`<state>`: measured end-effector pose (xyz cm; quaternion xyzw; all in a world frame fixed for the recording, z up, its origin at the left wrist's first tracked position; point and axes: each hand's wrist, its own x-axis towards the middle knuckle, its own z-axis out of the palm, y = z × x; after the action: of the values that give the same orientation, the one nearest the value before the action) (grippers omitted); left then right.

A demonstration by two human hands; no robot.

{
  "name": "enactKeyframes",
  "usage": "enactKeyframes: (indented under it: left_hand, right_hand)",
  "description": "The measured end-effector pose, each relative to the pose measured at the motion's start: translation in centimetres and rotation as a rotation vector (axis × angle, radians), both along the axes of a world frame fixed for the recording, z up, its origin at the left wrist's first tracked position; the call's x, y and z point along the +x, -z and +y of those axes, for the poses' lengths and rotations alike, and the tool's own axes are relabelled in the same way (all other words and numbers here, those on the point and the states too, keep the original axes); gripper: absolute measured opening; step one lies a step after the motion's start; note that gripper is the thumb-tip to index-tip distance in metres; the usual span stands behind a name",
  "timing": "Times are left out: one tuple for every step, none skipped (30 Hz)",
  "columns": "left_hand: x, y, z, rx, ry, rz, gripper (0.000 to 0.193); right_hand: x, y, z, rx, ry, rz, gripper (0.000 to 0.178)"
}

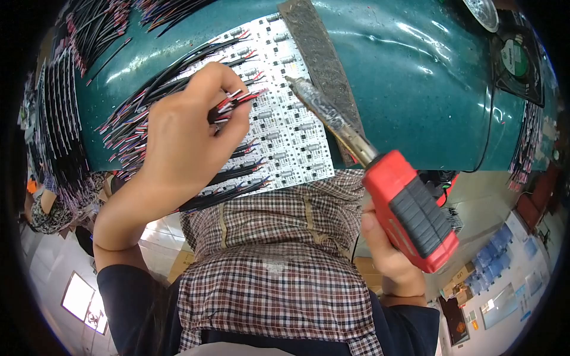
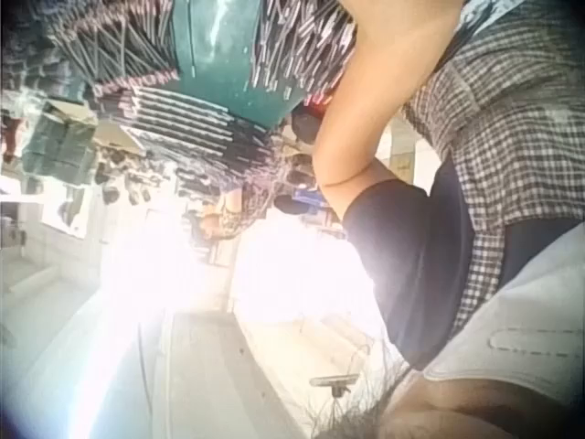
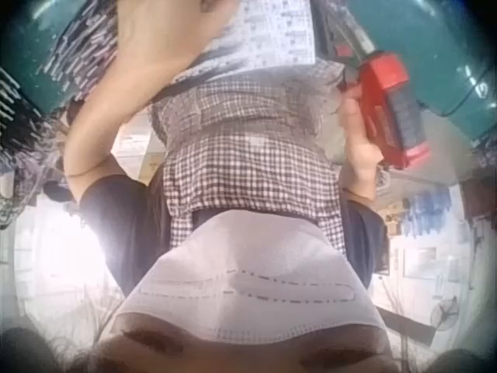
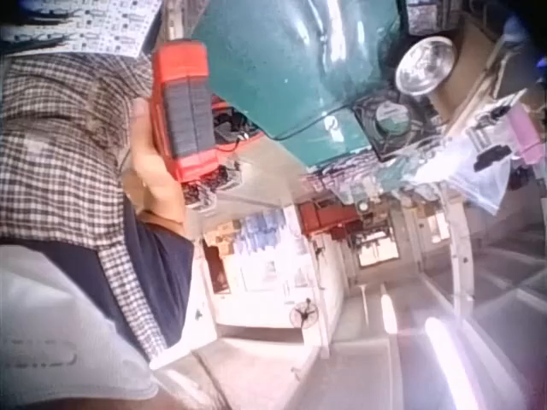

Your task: The person solders red and black electrical wires onto small LED circuit board panels using a handheld soldering iron.

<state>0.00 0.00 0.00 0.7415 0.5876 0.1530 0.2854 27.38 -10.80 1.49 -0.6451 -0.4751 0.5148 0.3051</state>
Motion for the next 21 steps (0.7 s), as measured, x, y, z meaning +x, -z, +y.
enactKeyframes:
  left_hand:
    - [0.1, 0.3, -0.1, 0.017, 0.009, 0.033, 0.018]
    - [0.1, 0.5, -0.1, 0.034, 0.017, 0.065, 0.016]
    - [0.1, 0.9, -0.2, 0.034, 0.018, 0.068, 0.016]
    - [0.1, 1.3, -0.2, 0.047, 0.006, 0.074, 0.017]
    - [0.0, 1.6, -0.2, 0.059, -0.007, 0.08, 0.018]
    - [0.1, 1.8, -0.3, 0.058, -0.007, 0.081, 0.018]
    - [0.2, 2.1, -0.3, 0.088, -0.012, 0.076, 0.02]
    - [0.2, 2.2, -0.4, 0.118, -0.017, 0.071, 0.022]
    - [0.2, 2.2, -0.4, 0.116, -0.017, 0.07, 0.022]
    - [0.2, 2.2, -0.4, 0.131, -0.016, 0.084, 0.023]
    - [0.2, 2.2, -0.5, 0.146, -0.016, 0.098, 0.025]
    - [0.2, 2.2, -0.5, 0.145, -0.015, 0.097, 0.025]
    - [0.3, 2.3, -0.6, 0.156, -0.016, 0.09, 0.025]
    - [0.3, 2.3, -0.6, 0.168, -0.017, 0.083, 0.025]
    - [0.3, 2.3, -0.6, 0.167, -0.017, 0.082, 0.025]
    - [0.3, 2.1, -0.6, 0.179, -0.003, 0.098, 0.025]
    - [0.3, 2.1, -0.6, 0.192, 0.011, 0.115, 0.025]
    - [0.3, 2.2, -0.6, 0.191, 0.01, 0.115, 0.025]
    - [0.3, 2.4, -0.7, 0.197, -0.004, 0.1, 0.025]
    - [0.3, 2.5, -0.8, 0.202, -0.017, 0.084, 0.025]
    - [0.4, 2.6, -0.8, 0.201, -0.017, 0.085, 0.025]
  right_hand:
    - [0.0, 0.0, -0.3, -0.004, -0.001, -0.019, 0.034]
    - [0.0, 0.0, -0.4, -0.009, -0.002, -0.037, 0.033]
    - [-0.1, 0.1, -0.4, -0.008, -0.001, -0.035, 0.033]
    - [-0.1, 0.2, -0.4, 0.003, -0.048, -0.055, 0.031]
    - [-0.1, 0.4, -0.4, 0.013, -0.095, -0.076, 0.029]
    - [-0.1, 0.4, -0.4, 0.012, -0.096, -0.075, 0.029]
    - [0.0, 0.5, -0.5, 0.007, -0.107, -0.084, 0.028]
    - [0.1, 0.6, -0.5, 0.003, -0.119, -0.092, 0.026]
    - [0.3, 0.5, -0.5, 0.001, -0.119, -0.093, 0.026]
    - [0.6, 0.3, -0.4, -0.017, -0.147, -0.161, 0.027]
    - [0.7, 0.2, -0.4, -0.035, -0.176, -0.229, 0.03]
    - [0.5, 0.2, -0.3, -0.036, -0.175, -0.229, 0.03]
    - [0.2, 0.3, -0.1, -0.055, -0.115, -0.152, 0.028]
    - [-0.2, 0.4, 0.1, -0.073, -0.056, -0.075, 0.026]
    - [-0.4, 0.4, 0.2, -0.074, -0.056, -0.076, 0.026]
    - [-0.6, 0.2, 0.4, -0.106, -0.022, -0.032, 0.025]
    - [-0.7, 0.2, 0.5, -0.139, 0.013, 0.011, 0.024]
    - [-0.6, 0.3, 0.4, -0.14, 0.012, 0.011, 0.024]
    - [-0.4, 0.5, 0.2, -0.107, -0.025, -0.042, 0.024]
    - [-0.3, 0.6, 0.1, -0.074, -0.061, -0.096, 0.024]
    - [-0.3, 0.6, 0.1, -0.074, -0.061, -0.095, 0.024]
